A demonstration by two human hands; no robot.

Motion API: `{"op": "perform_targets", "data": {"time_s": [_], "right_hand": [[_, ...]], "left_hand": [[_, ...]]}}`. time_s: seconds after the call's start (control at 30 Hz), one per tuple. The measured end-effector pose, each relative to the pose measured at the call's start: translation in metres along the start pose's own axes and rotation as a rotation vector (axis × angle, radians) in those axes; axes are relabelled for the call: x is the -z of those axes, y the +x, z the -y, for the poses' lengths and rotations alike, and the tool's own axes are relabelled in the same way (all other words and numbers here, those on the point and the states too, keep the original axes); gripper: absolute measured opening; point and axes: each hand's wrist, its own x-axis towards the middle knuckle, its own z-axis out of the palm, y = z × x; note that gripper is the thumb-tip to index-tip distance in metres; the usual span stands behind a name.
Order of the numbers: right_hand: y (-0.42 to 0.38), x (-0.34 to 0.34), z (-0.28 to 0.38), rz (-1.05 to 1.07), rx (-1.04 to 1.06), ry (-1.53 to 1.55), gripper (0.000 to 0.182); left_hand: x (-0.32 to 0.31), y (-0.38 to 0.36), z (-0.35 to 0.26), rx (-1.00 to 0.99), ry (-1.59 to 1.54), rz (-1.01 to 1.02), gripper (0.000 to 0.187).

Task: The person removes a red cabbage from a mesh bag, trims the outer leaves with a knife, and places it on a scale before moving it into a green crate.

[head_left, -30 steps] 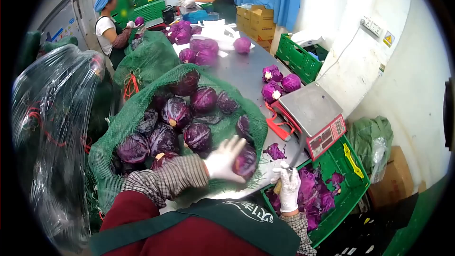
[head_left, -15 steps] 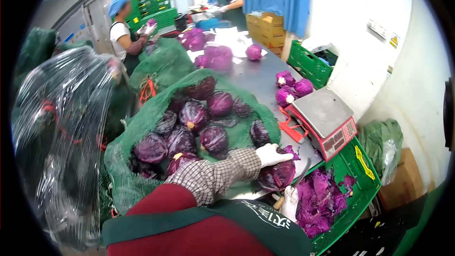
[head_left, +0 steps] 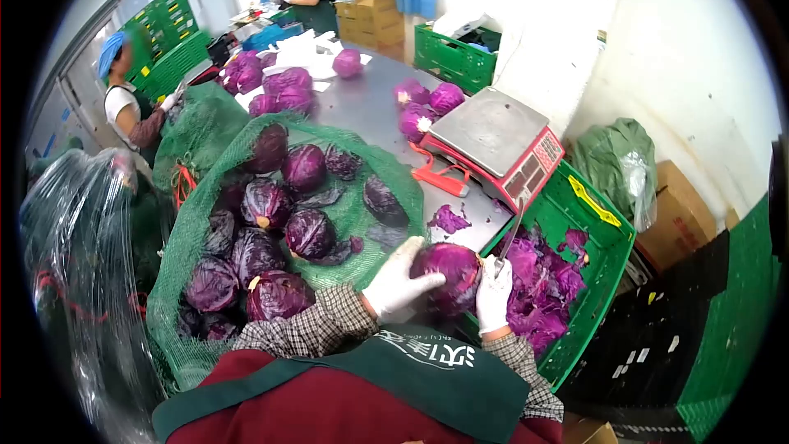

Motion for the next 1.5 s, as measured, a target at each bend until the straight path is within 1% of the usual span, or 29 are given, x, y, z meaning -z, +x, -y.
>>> {"op": "perform_targets", "data": {"time_s": [0.03, 0.07, 0.1, 0.13, 0.17, 0.23, 0.3, 0.33, 0.37, 0.43, 0.47, 0.5, 0.57, 0.6, 0.7, 0.73, 0.97, 1.03, 1.1, 1.13, 1.17, 1.23, 1.27, 1.3, 1.33, 1.37, 1.4, 1.43, 1.5], "right_hand": [[-0.009, 0.000, -0.003, -0.017, -0.079, -0.009, 0.020], [-0.018, -0.001, 0.016, -0.066, -0.071, -0.020, 0.020], [-0.021, -0.004, -0.001, -0.106, 0.311, -0.317, 0.020], [-0.023, -0.002, 0.012, -0.070, 0.268, -0.240, 0.020], [-0.022, -0.001, 0.025, -0.037, 0.226, -0.160, 0.019], [-0.019, 0.003, 0.009, 0.056, 0.509, -0.516, 0.024], [-0.020, 0.019, 0.036, 0.167, 0.606, -0.569, 0.033], [-0.020, 0.024, 0.036, 0.164, 0.643, -0.555, 0.035], [-0.022, 0.030, 0.040, 0.073, 0.775, -0.668, 0.022], [-0.034, 0.040, 0.038, 0.323, 0.037, -0.229, 0.011], [-0.034, 0.046, 0.032, 0.332, 0.467, -0.468, 0.013], [-0.040, 0.046, 0.023, 0.322, 0.347, -0.407, 0.017], [-0.041, 0.049, 0.047, 0.412, 0.130, -0.441, 0.017], [-0.039, 0.050, 0.056, 0.423, 0.066, -0.419, 0.018], [-0.033, 0.045, 0.061, 0.440, 0.047, -0.497, 0.018], [-0.030, 0.042, 0.068, 0.450, 0.011, -0.587, 0.017], [0.002, 0.036, 0.046, 0.479, 0.193, -0.701, 0.015], [0.020, 0.034, 0.048, 0.574, 0.007, -0.700, 0.015], [0.034, 0.034, 0.047, 0.621, -0.038, -0.704, 0.015], [0.040, 0.030, 0.038, 0.640, -0.042, -0.711, 0.015], [0.047, 0.027, 0.037, 0.661, -0.044, -0.718, 0.016], [0.066, 0.017, 0.040, 0.835, -0.151, -0.885, 0.028], [0.068, 0.015, 0.043, 0.845, -0.130, -0.853, 0.035], [0.070, 0.012, 0.048, 0.863, -0.102, -0.818, 0.043], [0.067, 0.015, 0.064, 0.868, -0.100, -0.739, 0.040], [0.057, 0.014, 0.024, 0.820, -0.092, -0.709, 0.037], [0.040, 0.010, -0.023, 0.685, 0.061, -0.472, 0.030], [0.027, 0.010, -0.011, 0.686, -0.161, -0.198, 0.024], [0.001, 0.008, 0.017, 0.522, -0.602, 0.390, 0.014]], "left_hand": [[0.000, 0.005, 0.005, 0.054, -0.018, -0.018, 0.100], [0.004, 0.010, 0.006, -0.006, 0.095, 0.066, 0.104], [0.007, 0.014, 0.006, -0.064, 0.205, 0.150, 0.108], [0.007, 0.012, -0.001, -0.083, 0.414, 0.151, 0.119], [0.012, 0.016, -0.014, -0.117, 0.471, 0.179, 0.127], [0.005, 0.026, -0.010, -0.303, 0.608, 0.080, 0.128], [0.005, 0.038, -0.009, -0.218, 0.557, 0.080, 0.128], [0.004, 0.041, -0.008, -0.200, 0.563, 0.083, 0.127], [0.005, 0.041, -0.008, -0.237, 0.564, 0.095, 0.126], [0.006, 0.042, -0.008, -0.310, 0.561, 0.117, 0.123], [0.005, 0.044, -0.006, -0.338, 0.564, 0.114, 0.122], [0.005, 0.046, -0.005, -0.338, 0.558, 0.120, 0.122], [0.005, 0.050, -0.004, -0.336, 0.542, 0.131, 0.121], [0.006, 0.053, -0.006, -0.313, 0.527, 0.158, 0.120], [0.005, 0.055, -0.005, -0.333, 0.542, 0.155, 0.119], [0.004, 0.056, -0.002, -0.349, 0.547, 0.128, 0.118], [0.004, 0.078, -0.012, -0.310, 0.563, 0.193, 0.114], [0.001, 0.089, -0.010, -0.281, 0.558, 0.209, 0.112], [-0.001, 0.096, -0.006, -0.279, 0.575, 0.187, 0.110], [0.000, 0.099, -0.014, -0.239, 0.585, 0.220, 0.108], [-0.004, 0.098, -0.013, -0.269, 0.607, 0.173, 0.106], [0.001, 0.090, -0.025, -0.356, 0.546, 0.261, 0.108], [-0.005, 0.080, -0.018, -0.515, 0.581, 0.185, 0.107], [-0.010, 0.068, -0.016, -0.513, 0.590, 0.125, 0.108], [-0.006, 0.064, -0.009, -0.524, 0.552, 0.098, 0.110], [-0.002, 0.059, 0.001, -0.532, 0.509, 0.068, 0.112], [0.004, 0.057, 0.008, -0.503, 0.410, 0.033, 0.108], [0.012, 0.054, 0.015, -0.489, 0.374, 0.025, 0.110], [0.020, 0.050, 0.019, -0.412, 0.332, 0.060, 0.111]]}}
